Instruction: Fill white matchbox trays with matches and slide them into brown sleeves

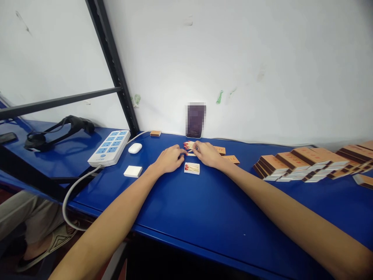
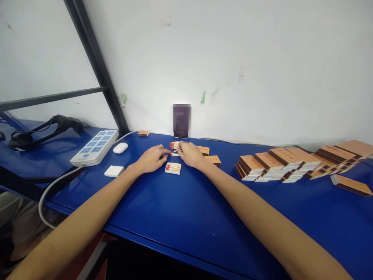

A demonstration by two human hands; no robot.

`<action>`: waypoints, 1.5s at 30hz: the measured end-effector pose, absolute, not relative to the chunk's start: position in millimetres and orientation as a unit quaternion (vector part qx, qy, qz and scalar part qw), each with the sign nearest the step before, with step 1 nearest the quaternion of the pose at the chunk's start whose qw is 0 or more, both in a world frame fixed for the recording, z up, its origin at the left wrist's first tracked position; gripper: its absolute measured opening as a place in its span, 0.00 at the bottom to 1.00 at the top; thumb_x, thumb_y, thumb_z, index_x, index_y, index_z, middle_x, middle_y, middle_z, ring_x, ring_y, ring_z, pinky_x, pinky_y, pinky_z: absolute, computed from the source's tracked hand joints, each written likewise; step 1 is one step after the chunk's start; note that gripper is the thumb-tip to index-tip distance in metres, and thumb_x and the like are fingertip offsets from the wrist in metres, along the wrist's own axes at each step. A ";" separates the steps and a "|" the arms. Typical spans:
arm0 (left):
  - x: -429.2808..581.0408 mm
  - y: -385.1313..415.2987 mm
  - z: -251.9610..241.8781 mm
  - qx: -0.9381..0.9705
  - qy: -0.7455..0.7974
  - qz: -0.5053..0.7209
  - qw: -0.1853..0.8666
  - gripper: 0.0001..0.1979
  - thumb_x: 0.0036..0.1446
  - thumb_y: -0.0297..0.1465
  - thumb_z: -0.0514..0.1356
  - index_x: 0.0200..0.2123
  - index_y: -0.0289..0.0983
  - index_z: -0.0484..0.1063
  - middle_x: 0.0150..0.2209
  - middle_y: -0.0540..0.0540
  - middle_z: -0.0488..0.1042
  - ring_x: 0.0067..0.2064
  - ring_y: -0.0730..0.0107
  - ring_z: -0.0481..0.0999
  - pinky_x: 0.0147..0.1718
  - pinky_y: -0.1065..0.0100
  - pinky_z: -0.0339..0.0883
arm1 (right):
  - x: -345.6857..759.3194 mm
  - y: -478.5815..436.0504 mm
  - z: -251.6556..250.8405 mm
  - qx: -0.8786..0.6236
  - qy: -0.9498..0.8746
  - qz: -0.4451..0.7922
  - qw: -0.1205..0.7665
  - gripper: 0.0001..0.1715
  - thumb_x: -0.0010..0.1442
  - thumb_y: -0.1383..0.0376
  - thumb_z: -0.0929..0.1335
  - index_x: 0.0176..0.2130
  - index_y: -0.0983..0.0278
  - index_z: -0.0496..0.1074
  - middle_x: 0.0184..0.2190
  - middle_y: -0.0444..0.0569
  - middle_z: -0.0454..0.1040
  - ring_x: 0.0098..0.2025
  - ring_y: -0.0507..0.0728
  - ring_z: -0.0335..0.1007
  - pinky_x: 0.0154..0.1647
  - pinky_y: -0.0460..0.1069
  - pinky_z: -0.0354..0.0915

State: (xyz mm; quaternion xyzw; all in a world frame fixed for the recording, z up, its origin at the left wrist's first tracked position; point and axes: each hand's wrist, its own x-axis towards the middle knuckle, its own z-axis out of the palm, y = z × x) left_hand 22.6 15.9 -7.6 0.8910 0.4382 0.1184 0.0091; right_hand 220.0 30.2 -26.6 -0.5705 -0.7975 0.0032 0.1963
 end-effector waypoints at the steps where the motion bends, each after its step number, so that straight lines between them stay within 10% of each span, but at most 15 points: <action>1: 22.6 16.4 -7.9 0.891 0.438 0.120 0.007 0.19 0.63 0.31 0.49 0.53 0.43 0.72 0.42 0.44 0.70 0.41 0.63 0.74 0.42 0.64 0.67 | 219.3 29.6 -26.9 -0.570 -0.796 0.003 0.203 0.11 0.67 0.61 0.59 0.40 0.62 0.68 0.36 0.52 0.78 0.37 0.59 0.72 0.32 0.49 0.54; 45: 19.3 21.8 -10.6 0.887 0.421 0.181 0.050 0.14 0.56 0.25 0.51 0.45 0.36 0.66 0.35 0.45 0.74 0.37 0.62 0.74 0.37 0.64 0.65 | 217.4 13.8 -18.5 -0.517 -0.810 0.081 0.263 0.06 0.57 0.64 0.65 0.33 0.63 0.72 0.26 0.45 0.73 0.27 0.52 0.64 0.28 0.46 0.52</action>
